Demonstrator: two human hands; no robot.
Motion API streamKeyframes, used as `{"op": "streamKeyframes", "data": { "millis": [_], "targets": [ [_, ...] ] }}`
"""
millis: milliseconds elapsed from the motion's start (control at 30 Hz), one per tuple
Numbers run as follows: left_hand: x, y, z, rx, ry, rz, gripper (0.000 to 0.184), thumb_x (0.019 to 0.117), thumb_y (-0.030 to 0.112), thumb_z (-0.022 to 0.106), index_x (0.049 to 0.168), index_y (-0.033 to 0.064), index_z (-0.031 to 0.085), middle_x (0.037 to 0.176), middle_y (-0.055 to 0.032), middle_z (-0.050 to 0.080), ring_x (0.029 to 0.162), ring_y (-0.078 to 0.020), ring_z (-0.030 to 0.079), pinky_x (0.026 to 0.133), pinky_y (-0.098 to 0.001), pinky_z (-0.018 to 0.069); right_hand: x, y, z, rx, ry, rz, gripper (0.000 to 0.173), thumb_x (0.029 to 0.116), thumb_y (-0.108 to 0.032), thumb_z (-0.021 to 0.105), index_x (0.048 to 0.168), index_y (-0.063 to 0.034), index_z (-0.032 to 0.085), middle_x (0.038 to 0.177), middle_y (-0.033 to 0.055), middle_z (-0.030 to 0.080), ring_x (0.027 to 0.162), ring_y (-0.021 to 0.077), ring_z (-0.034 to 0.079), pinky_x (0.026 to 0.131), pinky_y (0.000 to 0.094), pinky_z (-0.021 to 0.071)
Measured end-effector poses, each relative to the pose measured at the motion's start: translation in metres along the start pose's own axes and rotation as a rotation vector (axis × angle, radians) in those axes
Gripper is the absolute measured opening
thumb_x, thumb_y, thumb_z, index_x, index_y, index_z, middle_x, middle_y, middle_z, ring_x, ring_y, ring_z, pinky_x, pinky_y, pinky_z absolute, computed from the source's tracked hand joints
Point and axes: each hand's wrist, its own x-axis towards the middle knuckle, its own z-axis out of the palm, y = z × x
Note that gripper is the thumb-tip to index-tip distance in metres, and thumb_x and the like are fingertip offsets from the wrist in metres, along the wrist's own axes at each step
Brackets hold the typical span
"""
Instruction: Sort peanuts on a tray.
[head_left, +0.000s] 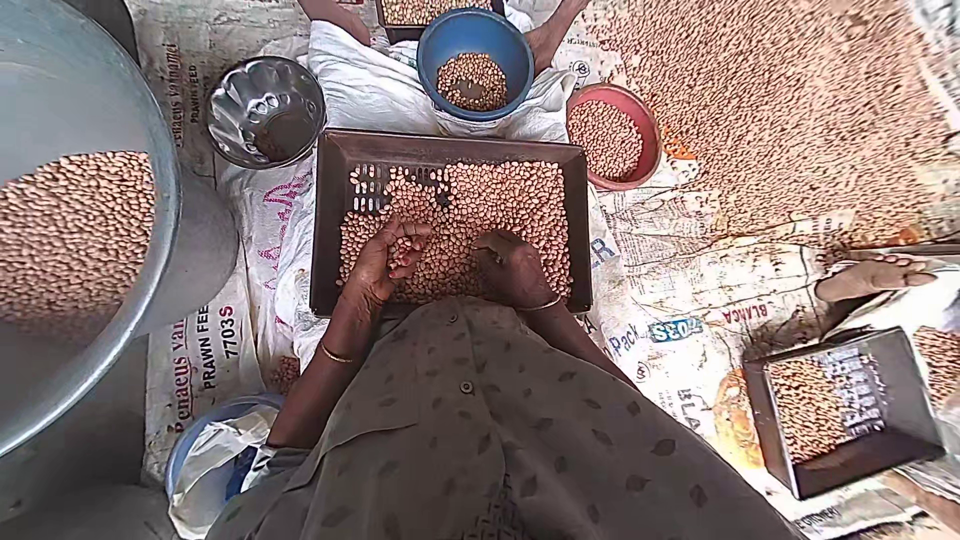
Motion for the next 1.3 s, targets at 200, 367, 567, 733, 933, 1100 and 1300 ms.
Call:
{"op": "streamKeyframes", "data": {
  "millis": [200, 367, 567, 733, 933, 1100, 1300],
  "targets": [
    [0.017, -0.001, 0.002, 0.166, -0.278, -0.135, 0.047, 0.1123, 0.032, 0.028, 0.110, 0.0055, 0.067, 0.081, 0.0001, 0.065, 0.048, 0.0027, 0.046, 0.041, -0.0093, 0.0364, 0.026, -0.017, -0.008, 0.275, 0.045, -0.197, 0.031, 0.0983, -0.007, 0.063, 0.128, 0.0021, 0.068, 0.117, 0.0148, 0.073, 0.102, 0.0212, 0.073, 0.093, 0.0362, 0.0596],
    [0.012, 0.002, -0.002, -0.053, -0.156, -0.125, 0.035, 0.1106, 0.019, 0.032, 0.100, 0.0073, 0.063, 0.070, 0.0056, 0.056, 0.045, 0.0044, 0.042, 0.040, -0.0081, 0.0327, 0.023, 0.038, -0.045, -0.139, 0.334, 0.099, 0.032, 0.0973, -0.011, 0.062, 0.125, 0.0025, 0.069, 0.128, 0.0233, 0.067, 0.119, 0.0421, 0.063, 0.101, 0.0571, 0.0468],
    [0.014, 0.014, 0.018, -0.625, 0.272, 0.006, 0.041, 0.1120, 0.023, 0.027, 0.105, 0.0003, 0.060, 0.075, -0.0050, 0.063, 0.053, -0.0058, 0.058, 0.048, -0.0139, 0.0489, -0.008, 0.069, -0.068, -0.055, 0.346, 0.574, 0.058, 0.0985, -0.015, 0.063, 0.149, 0.0060, 0.046, 0.146, 0.0295, 0.053, 0.132, 0.0405, 0.056, 0.111, 0.0495, 0.0447],
    [0.039, 0.045, 0.055, -0.648, 0.391, 0.027, 0.034, 0.1109, 0.018, 0.031, 0.109, -0.0022, 0.059, 0.080, -0.0106, 0.065, 0.062, -0.0146, 0.067, 0.059, -0.0221, 0.0584, 0.001, 0.054, -0.068, -0.142, 0.226, 0.632, 0.061, 0.1023, -0.015, 0.057, 0.156, 0.0050, 0.036, 0.146, 0.0312, 0.053, 0.124, 0.0463, 0.062, 0.105, 0.0580, 0.0465],
    [0.146, 0.210, 0.117, -0.276, 0.108, 0.330, 0.048, 0.1127, 0.041, 0.029, 0.134, 0.0034, 0.050, 0.110, -0.0165, 0.068, 0.095, -0.0263, 0.071, 0.086, -0.0412, 0.0602, 0.006, 0.055, -0.067, -0.121, 0.258, 0.607, 0.060, 0.1012, -0.013, 0.060, 0.154, 0.0064, 0.039, 0.144, 0.0325, 0.055, 0.123, 0.0493, 0.062, 0.104, 0.0610, 0.0466],
    [0.180, 0.283, 0.133, 0.196, 0.355, 0.399, 0.068, 0.1074, 0.049, 0.045, 0.161, 0.0124, 0.026, 0.164, -0.0221, 0.025, 0.149, -0.0397, 0.030, 0.111, -0.0647, 0.0365, 0.001, 0.067, -0.071, 0.064, 0.313, 0.585, 0.063, 0.0987, -0.015, 0.064, 0.153, 0.0062, 0.041, 0.145, 0.0290, 0.055, 0.131, 0.0419, 0.059, 0.110, 0.0557, 0.0431],
    [0.084, 0.157, 0.003, 1.143, 0.615, 0.392, 0.074, 0.1012, 0.033, 0.066, 0.155, -0.0061, 0.034, 0.159, -0.0343, 0.029, 0.148, -0.0510, 0.027, 0.115, -0.0732, 0.0202, -0.038, 0.079, -0.073, 0.539, 0.282, 0.665, 0.027, 0.0993, -0.018, 0.060, 0.117, 0.0013, 0.068, 0.089, 0.0024, 0.072, 0.076, 0.0012, 0.066, 0.073, 0.0221, 0.0558]
  ]
}}
